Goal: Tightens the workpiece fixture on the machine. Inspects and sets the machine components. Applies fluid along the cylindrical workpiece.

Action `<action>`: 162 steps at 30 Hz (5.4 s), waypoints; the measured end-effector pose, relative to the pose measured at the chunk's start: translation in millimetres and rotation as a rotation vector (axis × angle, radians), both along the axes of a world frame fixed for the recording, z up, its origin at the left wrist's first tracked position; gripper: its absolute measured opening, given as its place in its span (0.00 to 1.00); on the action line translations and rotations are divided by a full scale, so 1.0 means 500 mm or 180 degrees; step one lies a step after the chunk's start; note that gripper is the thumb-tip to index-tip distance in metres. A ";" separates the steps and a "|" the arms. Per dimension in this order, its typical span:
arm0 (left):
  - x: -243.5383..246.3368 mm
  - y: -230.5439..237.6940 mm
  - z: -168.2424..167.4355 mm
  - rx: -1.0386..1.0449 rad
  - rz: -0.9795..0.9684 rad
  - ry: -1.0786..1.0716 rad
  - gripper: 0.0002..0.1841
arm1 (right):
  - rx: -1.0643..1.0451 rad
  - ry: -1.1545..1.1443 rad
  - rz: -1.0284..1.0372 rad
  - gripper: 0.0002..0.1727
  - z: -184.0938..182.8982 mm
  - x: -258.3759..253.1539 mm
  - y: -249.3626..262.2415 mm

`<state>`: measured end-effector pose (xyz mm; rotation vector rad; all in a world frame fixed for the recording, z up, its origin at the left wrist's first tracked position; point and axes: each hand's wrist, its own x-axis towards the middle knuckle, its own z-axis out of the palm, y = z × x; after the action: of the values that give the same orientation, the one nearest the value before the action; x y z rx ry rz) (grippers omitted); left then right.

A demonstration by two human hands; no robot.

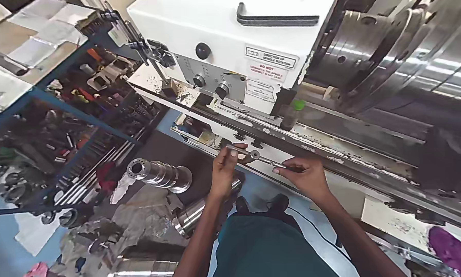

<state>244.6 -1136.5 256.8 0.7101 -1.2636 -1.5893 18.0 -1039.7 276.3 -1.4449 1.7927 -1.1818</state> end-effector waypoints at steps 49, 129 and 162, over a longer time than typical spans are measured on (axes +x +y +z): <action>-0.019 -0.001 0.000 0.0539 0.0365 0.0229 0.14 | 0.0839 -0.1138 0.0516 0.11 0.026 -0.059 0.025; -0.180 -0.249 -0.176 0.0001 0.1437 -0.0682 0.11 | 0.0729 -0.1817 -0.1435 0.10 -0.081 -0.025 0.154; -0.066 -0.169 0.090 -0.0822 0.2157 -0.0550 0.10 | 0.0804 -0.1794 -0.1358 0.09 -0.079 -0.031 0.135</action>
<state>211.6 -1220.9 301.6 0.9913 -1.1520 -0.8140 2.3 -971.9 236.6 -0.5189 1.7878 -1.3362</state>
